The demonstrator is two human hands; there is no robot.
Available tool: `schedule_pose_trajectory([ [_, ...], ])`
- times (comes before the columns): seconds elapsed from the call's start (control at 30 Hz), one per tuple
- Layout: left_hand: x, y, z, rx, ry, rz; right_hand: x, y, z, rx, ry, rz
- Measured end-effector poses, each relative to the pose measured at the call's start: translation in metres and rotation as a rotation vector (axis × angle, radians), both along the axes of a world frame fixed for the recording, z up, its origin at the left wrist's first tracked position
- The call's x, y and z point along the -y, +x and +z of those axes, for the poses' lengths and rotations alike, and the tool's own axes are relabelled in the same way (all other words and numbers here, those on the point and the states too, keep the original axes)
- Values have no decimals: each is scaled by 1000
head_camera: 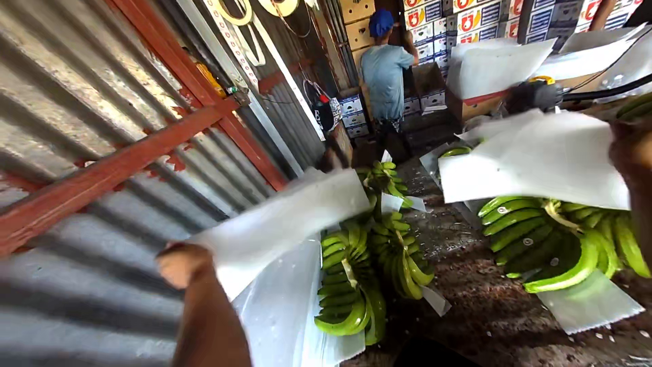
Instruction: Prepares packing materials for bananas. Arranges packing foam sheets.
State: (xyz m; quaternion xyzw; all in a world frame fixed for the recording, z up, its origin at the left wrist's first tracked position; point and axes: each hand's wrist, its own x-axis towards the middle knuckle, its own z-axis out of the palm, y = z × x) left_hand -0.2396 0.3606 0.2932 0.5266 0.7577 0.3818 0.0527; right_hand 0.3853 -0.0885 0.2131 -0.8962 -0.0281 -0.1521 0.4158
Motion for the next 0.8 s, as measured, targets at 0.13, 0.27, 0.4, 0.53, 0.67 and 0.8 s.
schedule_pose_trajectory([
  [0.13,77,135,-33,465,316,-490,-113,-145,26,25,382,360],
  [0.27,173,233,-101,605,220,-1231,-192,-276,-12,-321,807,661],
  [0.4,190,218,-119,293,208,-1570,-178,-328,-27,-747,1265,925],
  [0.53,177,177,-100,-128,366,-1566,-157,-325,-43,-892,1203,1167],
  [0.67,193,136,-115,-478,586,-1668,-162,-306,-69,-864,1128,1200],
  [0.8,194,93,-152,-549,391,-1815,-170,-327,-61,-907,853,837],
])
